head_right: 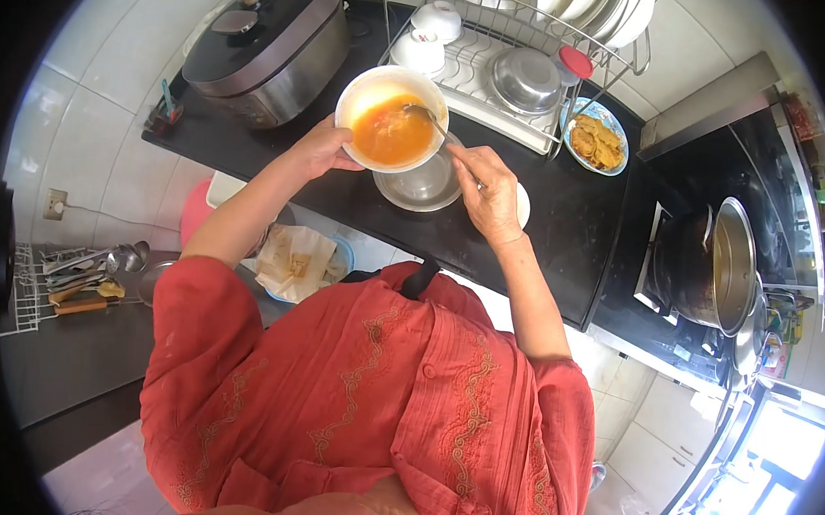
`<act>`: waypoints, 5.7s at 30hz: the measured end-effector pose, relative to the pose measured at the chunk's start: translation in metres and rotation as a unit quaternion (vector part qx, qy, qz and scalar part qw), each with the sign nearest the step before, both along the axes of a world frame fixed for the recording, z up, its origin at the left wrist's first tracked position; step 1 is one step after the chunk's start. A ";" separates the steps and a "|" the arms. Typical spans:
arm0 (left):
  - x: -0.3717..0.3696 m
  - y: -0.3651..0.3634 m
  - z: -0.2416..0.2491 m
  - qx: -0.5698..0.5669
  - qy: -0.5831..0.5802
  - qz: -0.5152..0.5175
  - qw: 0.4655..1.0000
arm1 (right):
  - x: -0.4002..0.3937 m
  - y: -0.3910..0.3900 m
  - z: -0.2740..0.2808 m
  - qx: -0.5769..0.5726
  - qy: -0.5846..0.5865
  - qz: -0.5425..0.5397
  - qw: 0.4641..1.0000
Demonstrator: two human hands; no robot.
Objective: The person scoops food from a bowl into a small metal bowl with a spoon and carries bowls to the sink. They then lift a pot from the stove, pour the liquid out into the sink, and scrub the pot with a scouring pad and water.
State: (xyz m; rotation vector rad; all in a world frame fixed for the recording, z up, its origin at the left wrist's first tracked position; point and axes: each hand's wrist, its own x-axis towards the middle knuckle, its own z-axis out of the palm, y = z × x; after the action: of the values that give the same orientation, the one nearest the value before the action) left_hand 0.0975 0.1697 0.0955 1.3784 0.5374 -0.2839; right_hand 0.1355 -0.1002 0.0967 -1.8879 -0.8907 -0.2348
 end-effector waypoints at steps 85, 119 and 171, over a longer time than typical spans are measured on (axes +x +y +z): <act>-0.014 0.003 -0.020 0.039 -0.085 0.269 0.959 | -0.052 -0.034 -0.025 -0.088 -0.099 0.080 0.988; -0.079 0.034 -0.008 -0.060 -0.062 0.261 0.962 | -0.028 -0.014 -0.053 -0.113 0.001 0.080 0.990; -0.042 0.021 0.031 -0.077 -0.021 0.064 0.995 | -0.052 -0.078 -0.108 0.316 0.538 -0.257 0.738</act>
State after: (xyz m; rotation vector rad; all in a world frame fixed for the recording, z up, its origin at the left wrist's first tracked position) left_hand 0.0551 0.1905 0.1269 1.1928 0.5554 -0.1881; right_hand 0.0832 -0.1781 -0.0116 -1.2190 0.4888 0.2236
